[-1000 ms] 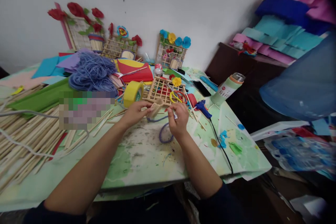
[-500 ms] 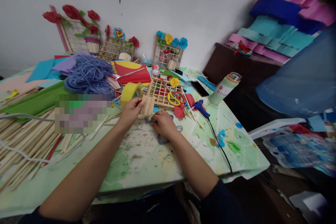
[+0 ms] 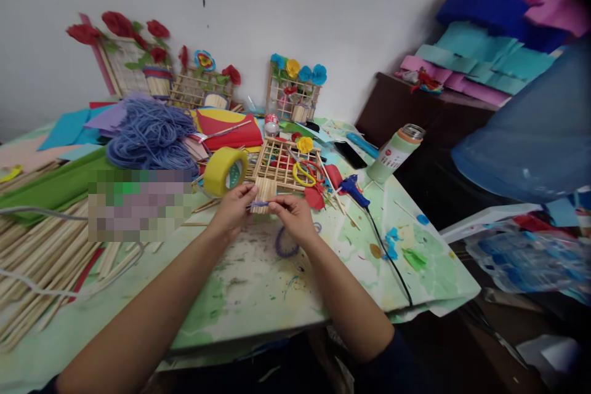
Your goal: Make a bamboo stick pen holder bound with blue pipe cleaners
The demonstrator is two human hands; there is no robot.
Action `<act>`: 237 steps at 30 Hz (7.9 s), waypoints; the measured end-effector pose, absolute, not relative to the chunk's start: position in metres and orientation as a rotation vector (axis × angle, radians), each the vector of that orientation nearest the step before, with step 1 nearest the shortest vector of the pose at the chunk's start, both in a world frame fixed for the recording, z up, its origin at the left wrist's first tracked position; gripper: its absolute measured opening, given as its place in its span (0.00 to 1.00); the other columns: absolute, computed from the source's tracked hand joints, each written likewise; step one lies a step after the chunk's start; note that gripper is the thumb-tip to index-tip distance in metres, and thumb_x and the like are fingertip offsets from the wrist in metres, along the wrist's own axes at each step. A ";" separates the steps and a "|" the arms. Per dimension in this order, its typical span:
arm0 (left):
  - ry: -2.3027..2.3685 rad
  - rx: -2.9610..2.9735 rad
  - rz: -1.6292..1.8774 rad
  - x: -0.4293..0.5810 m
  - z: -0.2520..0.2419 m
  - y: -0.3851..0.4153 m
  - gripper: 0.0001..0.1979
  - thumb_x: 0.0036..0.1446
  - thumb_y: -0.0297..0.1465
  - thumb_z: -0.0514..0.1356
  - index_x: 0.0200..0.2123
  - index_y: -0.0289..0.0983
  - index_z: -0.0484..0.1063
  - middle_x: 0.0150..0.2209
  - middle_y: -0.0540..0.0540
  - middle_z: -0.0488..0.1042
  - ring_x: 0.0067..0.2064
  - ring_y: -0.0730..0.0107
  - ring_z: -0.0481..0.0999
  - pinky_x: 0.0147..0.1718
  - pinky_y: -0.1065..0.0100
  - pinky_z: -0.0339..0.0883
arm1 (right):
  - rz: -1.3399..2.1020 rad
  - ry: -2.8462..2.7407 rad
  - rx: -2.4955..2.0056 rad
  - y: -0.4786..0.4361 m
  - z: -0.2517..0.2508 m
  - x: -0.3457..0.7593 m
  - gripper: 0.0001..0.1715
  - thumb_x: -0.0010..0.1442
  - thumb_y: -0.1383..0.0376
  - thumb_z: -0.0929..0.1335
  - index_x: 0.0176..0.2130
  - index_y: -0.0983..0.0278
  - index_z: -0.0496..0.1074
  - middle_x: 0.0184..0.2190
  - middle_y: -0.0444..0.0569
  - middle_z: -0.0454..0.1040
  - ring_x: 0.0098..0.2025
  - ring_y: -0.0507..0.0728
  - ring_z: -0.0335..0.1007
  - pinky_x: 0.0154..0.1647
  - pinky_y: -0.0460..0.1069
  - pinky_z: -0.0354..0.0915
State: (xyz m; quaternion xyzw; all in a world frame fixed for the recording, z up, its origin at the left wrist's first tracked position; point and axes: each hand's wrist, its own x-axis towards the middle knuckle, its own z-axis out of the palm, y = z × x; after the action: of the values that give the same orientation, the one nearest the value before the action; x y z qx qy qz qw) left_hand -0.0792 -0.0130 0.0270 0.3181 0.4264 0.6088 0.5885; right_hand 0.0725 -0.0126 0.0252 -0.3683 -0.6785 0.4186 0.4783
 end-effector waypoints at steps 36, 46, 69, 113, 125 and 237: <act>0.792 0.899 1.224 -0.070 0.026 -0.022 0.20 0.42 0.27 0.70 0.42 0.36 0.77 0.43 0.43 0.78 0.45 0.65 0.75 0.45 0.69 0.66 | 0.434 -2.011 -1.103 -0.021 0.031 0.075 0.07 0.58 0.68 0.65 0.32 0.64 0.73 0.32 0.50 0.74 0.39 0.57 0.67 0.43 0.50 0.61; 0.781 0.966 1.199 -0.073 0.022 -0.021 0.23 0.44 0.29 0.69 0.47 0.37 0.75 0.47 0.41 0.76 0.49 0.62 0.73 0.48 0.66 0.65 | 0.432 -1.988 -1.149 -0.018 0.030 0.075 0.05 0.57 0.69 0.65 0.32 0.63 0.72 0.32 0.49 0.74 0.38 0.57 0.67 0.41 0.50 0.61; 0.925 1.096 1.216 -0.073 0.021 -0.020 0.31 0.42 0.31 0.70 0.52 0.39 0.71 0.29 0.53 0.68 0.31 0.75 0.67 0.34 0.72 0.62 | 0.655 -1.770 -1.161 -0.006 0.020 0.079 0.02 0.54 0.67 0.67 0.30 0.64 0.71 0.28 0.45 0.73 0.31 0.53 0.67 0.34 0.47 0.61; 0.892 1.051 1.162 -0.067 0.024 -0.023 0.19 0.40 0.32 0.71 0.37 0.35 0.74 0.38 0.47 0.75 0.41 0.68 0.71 0.42 0.69 0.62 | 0.826 -1.781 -1.062 0.000 0.015 0.080 0.02 0.51 0.69 0.64 0.27 0.63 0.65 0.26 0.42 0.67 0.30 0.53 0.62 0.33 0.47 0.58; 0.842 0.929 1.182 -0.068 0.021 -0.021 0.16 0.46 0.31 0.68 0.40 0.34 0.75 0.40 0.44 0.76 0.39 0.69 0.72 0.41 0.68 0.64 | 0.893 -1.707 -1.039 0.000 0.013 0.080 0.02 0.51 0.69 0.63 0.27 0.63 0.64 0.26 0.42 0.67 0.30 0.53 0.62 0.34 0.47 0.58; 0.779 0.759 1.239 -0.099 0.047 -0.019 0.18 0.43 0.17 0.65 0.40 0.34 0.75 0.39 0.43 0.78 0.37 0.71 0.77 0.38 0.75 0.74 | 1.382 -1.442 -0.892 0.005 0.046 0.115 0.17 0.50 0.53 0.69 0.26 0.65 0.69 0.18 0.38 0.59 0.21 0.47 0.51 0.23 0.45 0.50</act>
State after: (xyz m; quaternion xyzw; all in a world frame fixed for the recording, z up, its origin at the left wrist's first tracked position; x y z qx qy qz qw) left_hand -0.0991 -0.0195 0.0471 0.3381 0.3468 0.5518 0.6789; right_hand 0.1151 0.0051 0.0461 -0.3622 -0.5855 0.5613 0.4592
